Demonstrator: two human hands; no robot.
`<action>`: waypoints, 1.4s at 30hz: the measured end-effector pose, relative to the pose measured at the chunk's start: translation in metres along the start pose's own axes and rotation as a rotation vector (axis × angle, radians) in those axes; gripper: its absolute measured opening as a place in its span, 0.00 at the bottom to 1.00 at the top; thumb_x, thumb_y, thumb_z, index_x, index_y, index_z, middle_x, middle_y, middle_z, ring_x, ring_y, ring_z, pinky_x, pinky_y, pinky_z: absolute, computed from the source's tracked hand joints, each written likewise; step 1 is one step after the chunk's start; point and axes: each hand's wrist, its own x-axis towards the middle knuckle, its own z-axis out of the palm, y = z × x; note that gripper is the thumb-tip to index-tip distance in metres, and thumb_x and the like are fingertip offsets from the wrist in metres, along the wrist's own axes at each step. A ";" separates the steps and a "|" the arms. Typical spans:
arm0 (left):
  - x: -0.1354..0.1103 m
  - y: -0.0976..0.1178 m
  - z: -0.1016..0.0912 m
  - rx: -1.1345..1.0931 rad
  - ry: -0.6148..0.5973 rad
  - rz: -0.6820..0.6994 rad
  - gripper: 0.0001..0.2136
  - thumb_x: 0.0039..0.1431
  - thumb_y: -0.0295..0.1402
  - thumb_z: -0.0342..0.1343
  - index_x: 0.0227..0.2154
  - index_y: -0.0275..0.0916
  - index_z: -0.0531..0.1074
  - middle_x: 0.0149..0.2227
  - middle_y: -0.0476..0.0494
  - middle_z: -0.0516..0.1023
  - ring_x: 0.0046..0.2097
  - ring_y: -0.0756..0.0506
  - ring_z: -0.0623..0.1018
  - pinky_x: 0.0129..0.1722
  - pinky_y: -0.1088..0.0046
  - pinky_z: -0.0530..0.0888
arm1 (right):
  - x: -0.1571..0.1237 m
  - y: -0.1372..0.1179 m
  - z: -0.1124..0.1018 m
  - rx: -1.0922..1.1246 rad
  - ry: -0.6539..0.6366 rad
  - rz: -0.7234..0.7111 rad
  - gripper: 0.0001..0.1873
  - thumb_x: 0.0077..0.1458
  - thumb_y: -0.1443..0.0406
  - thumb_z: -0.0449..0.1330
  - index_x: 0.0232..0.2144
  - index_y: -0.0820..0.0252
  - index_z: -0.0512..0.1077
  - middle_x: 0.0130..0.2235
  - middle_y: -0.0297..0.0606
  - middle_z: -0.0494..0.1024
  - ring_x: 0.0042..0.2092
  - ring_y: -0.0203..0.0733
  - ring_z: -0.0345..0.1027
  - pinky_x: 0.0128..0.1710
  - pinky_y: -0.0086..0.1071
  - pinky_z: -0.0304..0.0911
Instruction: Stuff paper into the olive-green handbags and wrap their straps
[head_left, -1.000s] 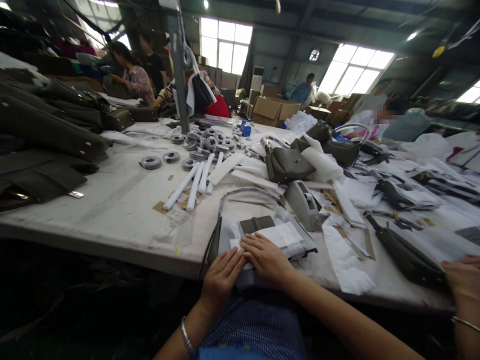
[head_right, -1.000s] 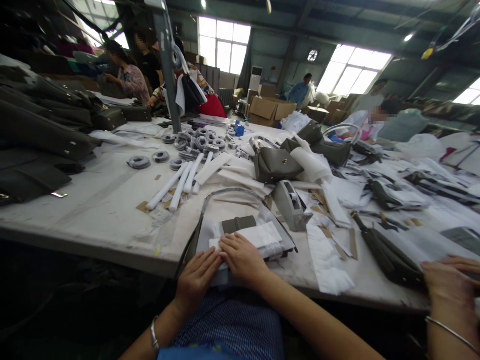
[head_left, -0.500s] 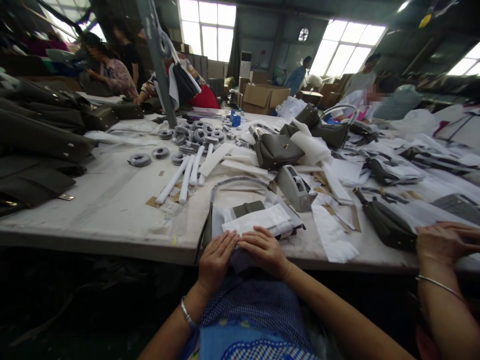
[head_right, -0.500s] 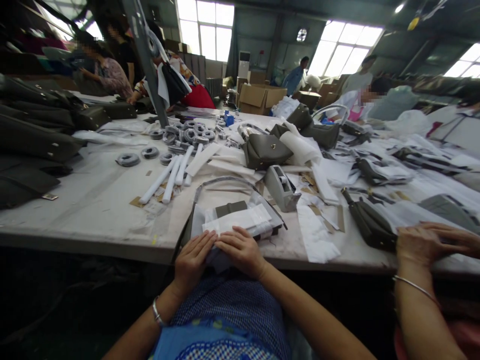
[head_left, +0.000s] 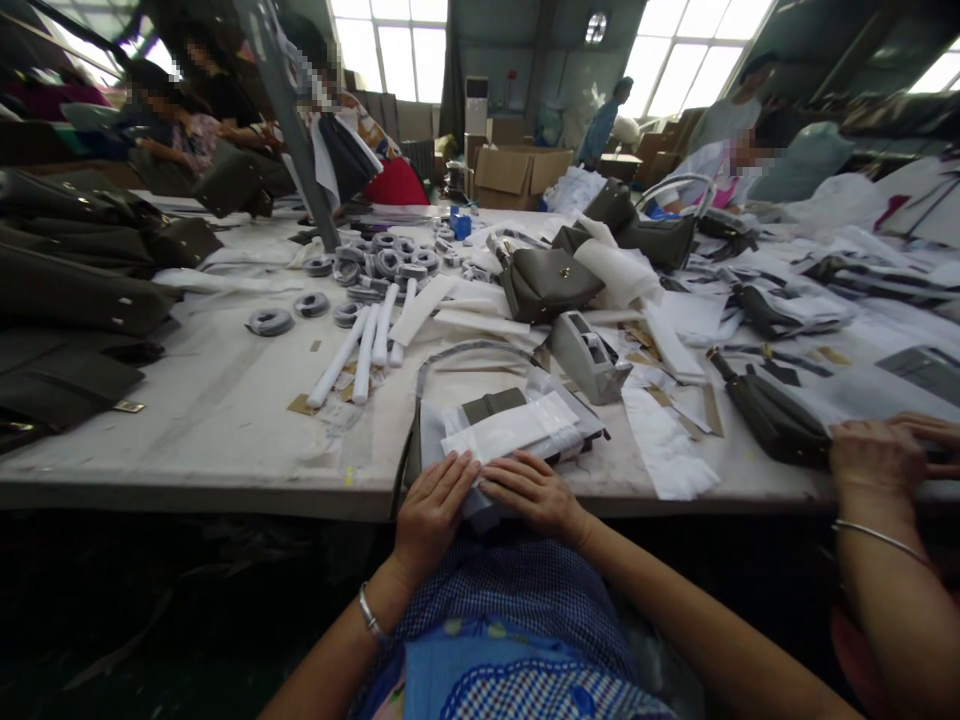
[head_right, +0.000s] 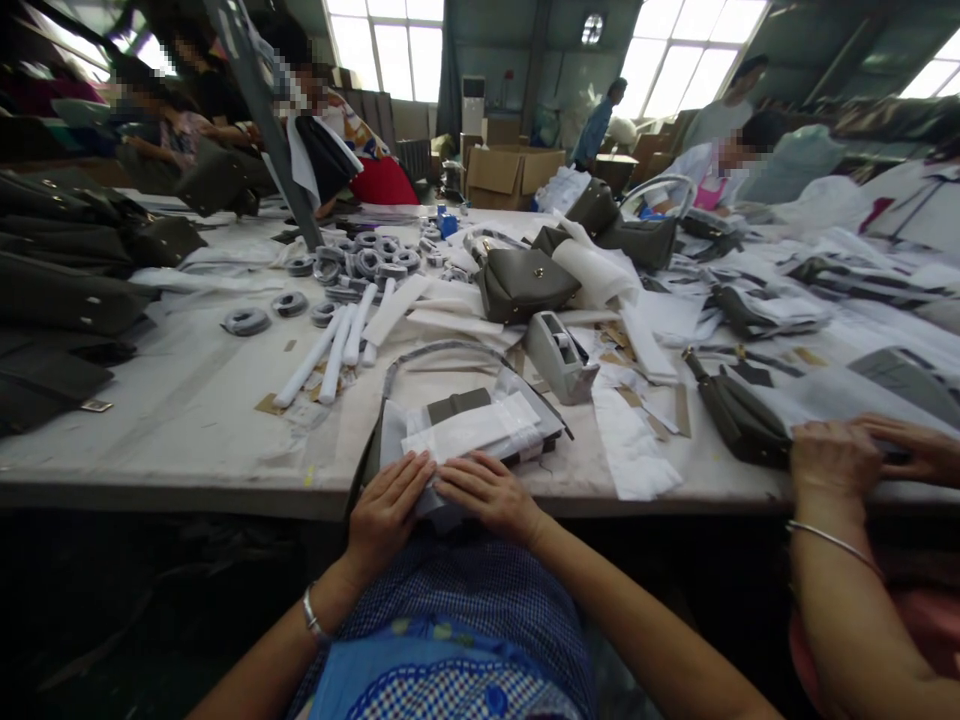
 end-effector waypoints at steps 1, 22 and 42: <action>0.000 0.000 0.001 0.004 0.013 -0.001 0.23 0.66 0.25 0.49 0.63 0.39 0.61 0.61 0.43 0.70 0.63 0.42 0.68 0.60 0.60 0.68 | -0.008 -0.005 -0.001 -0.015 0.003 0.001 0.20 0.66 0.73 0.50 0.58 0.58 0.68 0.56 0.39 0.75 0.62 0.41 0.62 0.66 0.43 0.52; -0.011 0.000 0.015 0.081 0.104 0.032 0.23 0.66 0.19 0.45 0.61 0.40 0.64 0.59 0.45 0.72 0.62 0.44 0.69 0.59 0.64 0.68 | 0.160 0.126 0.015 0.326 -0.993 0.437 0.19 0.60 0.53 0.57 0.44 0.57 0.80 0.43 0.40 0.83 0.42 0.45 0.75 0.41 0.28 0.63; -0.011 -0.004 0.014 0.063 0.109 0.054 0.21 0.67 0.22 0.45 0.61 0.40 0.64 0.58 0.44 0.72 0.61 0.43 0.71 0.58 0.64 0.70 | 0.122 0.064 0.009 0.251 -0.582 0.262 0.16 0.65 0.66 0.54 0.52 0.64 0.74 0.57 0.47 0.74 0.59 0.43 0.67 0.60 0.35 0.60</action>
